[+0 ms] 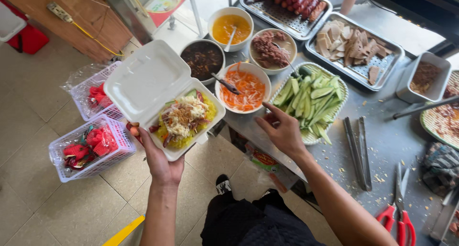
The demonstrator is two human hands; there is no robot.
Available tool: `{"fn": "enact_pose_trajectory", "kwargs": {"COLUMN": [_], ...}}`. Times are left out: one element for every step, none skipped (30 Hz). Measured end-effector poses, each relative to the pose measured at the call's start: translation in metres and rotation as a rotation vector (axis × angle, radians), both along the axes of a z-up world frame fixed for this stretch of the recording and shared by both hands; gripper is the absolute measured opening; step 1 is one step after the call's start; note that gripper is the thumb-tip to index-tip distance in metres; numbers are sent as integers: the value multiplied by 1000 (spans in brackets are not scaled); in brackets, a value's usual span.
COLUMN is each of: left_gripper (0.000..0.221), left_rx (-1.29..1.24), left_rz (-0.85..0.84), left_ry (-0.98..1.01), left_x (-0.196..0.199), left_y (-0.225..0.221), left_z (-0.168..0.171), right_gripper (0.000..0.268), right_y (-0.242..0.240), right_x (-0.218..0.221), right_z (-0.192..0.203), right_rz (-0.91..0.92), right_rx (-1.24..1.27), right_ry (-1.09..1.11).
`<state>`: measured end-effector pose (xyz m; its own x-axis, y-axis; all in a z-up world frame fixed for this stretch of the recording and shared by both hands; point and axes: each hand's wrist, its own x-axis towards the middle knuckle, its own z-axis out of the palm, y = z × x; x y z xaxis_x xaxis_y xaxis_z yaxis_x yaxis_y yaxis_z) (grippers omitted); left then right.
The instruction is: The person prepares a meal by scooping yellow rice into a container and topping it with sliced meat, cucumbers, pickled vegetables, and sauce using a spoon, tongs, and scissors.
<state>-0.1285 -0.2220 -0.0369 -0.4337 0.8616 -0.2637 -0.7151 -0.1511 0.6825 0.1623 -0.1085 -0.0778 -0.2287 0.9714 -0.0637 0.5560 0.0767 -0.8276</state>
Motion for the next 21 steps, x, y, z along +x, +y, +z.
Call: {"fn": "enact_pose_trajectory", "kwargs": {"left_gripper": [71, 73, 75, 77, 77, 77, 77, 77, 77, 77, 77, 76, 76, 76, 76, 75, 76, 77, 78, 79, 80], "left_rx": [-5, 9, 23, 34, 36, 37, 37, 41, 44, 47, 42, 37, 33, 37, 42, 46, 39, 34, 28, -10, -48], "left_rz": [17, 15, 13, 11, 14, 16, 19, 14, 10, 4, -1, -6, -10, -10, -10, -12, -18, -23, -29, -26, -24], "left_ry": [1, -4, -9, -15, -40, -64, -87, -100, -112, -125, -134, -146, -157, -154, -151, -150, -148, -144, -140, -133, -126], "left_x": [-8, -14, -20, -27, -31, -35, -39, -43, -46, -48, -51, -53, -54, -55, -56, -56, -57, -58, -58, -57, -56], "left_y": [-4, -6, -7, -8, -7, -6, -5, -3, -1, 0, 2, 5, 7, 6, 6, 5, 4, 3, 2, 2, 2], "left_z": [-4, -8, -12, -16, -20, -24, -27, -30, -33, -35, -37, -38, -40, -40, -40, -41, -41, -40, -40, -41, -41], "right_gripper": [68, 76, 73, 70, 67, 56, 47, 39, 34, 28, 23, 22, 21, 20, 19, 19, 18, 19, 19, 20, 21], "right_y": [14, 28, 42, 53, 63, 74, 84, 89, 89, 88, 87, 83, 79, 75, 74, 74, 75, 78, 83, 89, 96], "right_x": [-30, -55, -77, -98, -114, -123, -128, -132, -135, -131, -129, -129, -128, -128, -127, -123, -121, -121, -120, -117, -115], "right_z": [-3, -8, -15, -23, -29, -30, -26, -20, -10, 4, 19, 33, 45, 55, 65, 72, 77, 78, 78, 76, 73], "right_rz": [55, 106, 45, -17, -79, -132, -184, -237, -206, -175, -144, -40, 68, 175, 193, 210, 227, 215, 202, 190, 140], "right_rx": [14, 28, -20, -71, -122, -106, -89, -72, 20, 113, 204, 341, 475, 604, 601, 598, 594, 596, 598, 600, 551], "right_ry": [51, 101, 261, 421, 579, 540, 499, 453, 331, 208, 85, 77, 69, 65, 2, -62, -126, -76, -26, 23, 49]}}
